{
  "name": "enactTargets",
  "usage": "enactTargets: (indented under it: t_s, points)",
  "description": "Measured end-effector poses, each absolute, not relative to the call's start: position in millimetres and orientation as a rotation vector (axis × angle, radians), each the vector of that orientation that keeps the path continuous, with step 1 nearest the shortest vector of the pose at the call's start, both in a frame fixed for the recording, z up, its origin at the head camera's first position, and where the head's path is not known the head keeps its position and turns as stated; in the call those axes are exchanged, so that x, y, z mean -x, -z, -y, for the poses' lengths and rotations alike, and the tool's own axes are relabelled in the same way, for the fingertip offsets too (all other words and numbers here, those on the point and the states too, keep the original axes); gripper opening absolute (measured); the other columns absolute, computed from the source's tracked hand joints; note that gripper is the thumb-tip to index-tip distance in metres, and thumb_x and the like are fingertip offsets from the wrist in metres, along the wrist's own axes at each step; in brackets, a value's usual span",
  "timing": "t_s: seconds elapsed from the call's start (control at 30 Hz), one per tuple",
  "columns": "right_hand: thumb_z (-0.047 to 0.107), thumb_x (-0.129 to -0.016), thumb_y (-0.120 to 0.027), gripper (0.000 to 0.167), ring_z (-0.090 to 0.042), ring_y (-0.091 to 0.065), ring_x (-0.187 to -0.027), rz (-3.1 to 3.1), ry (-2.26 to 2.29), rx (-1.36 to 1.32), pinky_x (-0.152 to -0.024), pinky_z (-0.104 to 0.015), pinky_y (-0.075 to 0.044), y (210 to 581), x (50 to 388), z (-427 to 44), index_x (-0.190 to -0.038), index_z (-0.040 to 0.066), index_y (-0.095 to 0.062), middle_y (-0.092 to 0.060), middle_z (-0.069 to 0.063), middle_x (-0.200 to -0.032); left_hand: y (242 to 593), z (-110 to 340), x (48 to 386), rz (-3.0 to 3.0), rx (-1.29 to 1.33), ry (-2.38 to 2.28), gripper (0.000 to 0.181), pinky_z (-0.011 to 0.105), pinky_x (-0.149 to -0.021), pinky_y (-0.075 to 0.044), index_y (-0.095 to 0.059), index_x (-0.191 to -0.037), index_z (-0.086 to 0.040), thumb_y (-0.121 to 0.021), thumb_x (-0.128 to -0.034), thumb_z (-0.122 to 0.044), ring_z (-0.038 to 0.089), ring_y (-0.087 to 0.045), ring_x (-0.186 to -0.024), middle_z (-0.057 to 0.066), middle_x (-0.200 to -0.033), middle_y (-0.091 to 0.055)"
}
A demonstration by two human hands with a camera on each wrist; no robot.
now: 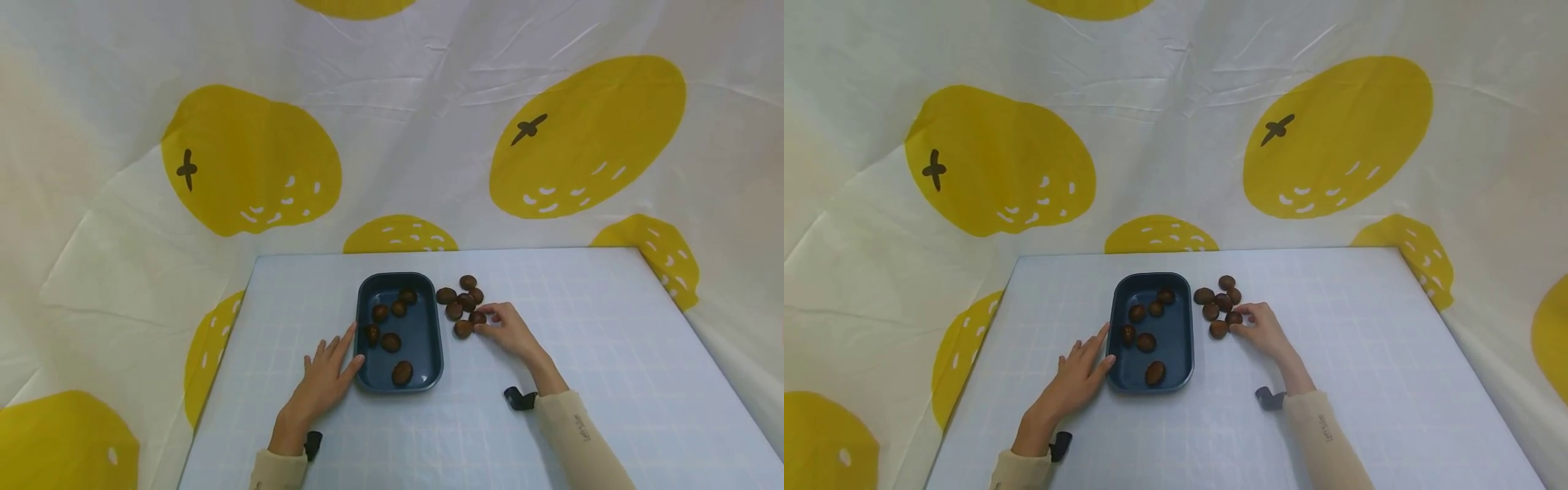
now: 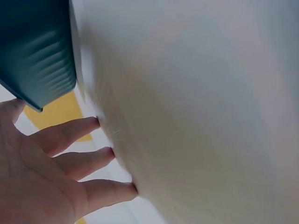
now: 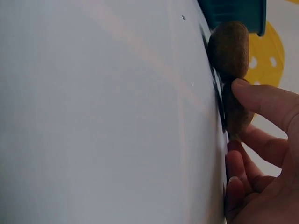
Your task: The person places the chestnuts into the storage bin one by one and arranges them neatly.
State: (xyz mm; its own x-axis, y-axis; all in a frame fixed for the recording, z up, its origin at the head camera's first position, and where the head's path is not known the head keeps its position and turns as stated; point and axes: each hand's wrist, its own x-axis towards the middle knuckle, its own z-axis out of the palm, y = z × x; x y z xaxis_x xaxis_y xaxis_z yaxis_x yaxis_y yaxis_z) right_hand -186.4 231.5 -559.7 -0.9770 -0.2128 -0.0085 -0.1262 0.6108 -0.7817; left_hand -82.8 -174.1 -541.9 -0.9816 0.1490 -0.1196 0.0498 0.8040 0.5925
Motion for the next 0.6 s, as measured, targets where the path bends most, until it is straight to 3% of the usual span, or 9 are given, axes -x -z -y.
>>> enactTargets:
  t_s: [0.6]
  points:
    - [0.024,-0.091,-0.076,0.046,-0.044,-0.052,-0.119,-2.614,1.412,0.115,-0.094,-0.058,-0.045,544,176,-231,-0.128,0.000,-0.061,-0.051,-0.025,-0.134,540,173,82,-2.856,-0.174,-0.937,0.067,0.080,-0.103,-0.005,-0.014,-0.159,-0.045,-0.037,-0.1003,-0.066,0.055,-0.017,-0.143,0.022,-0.156,-0.035]
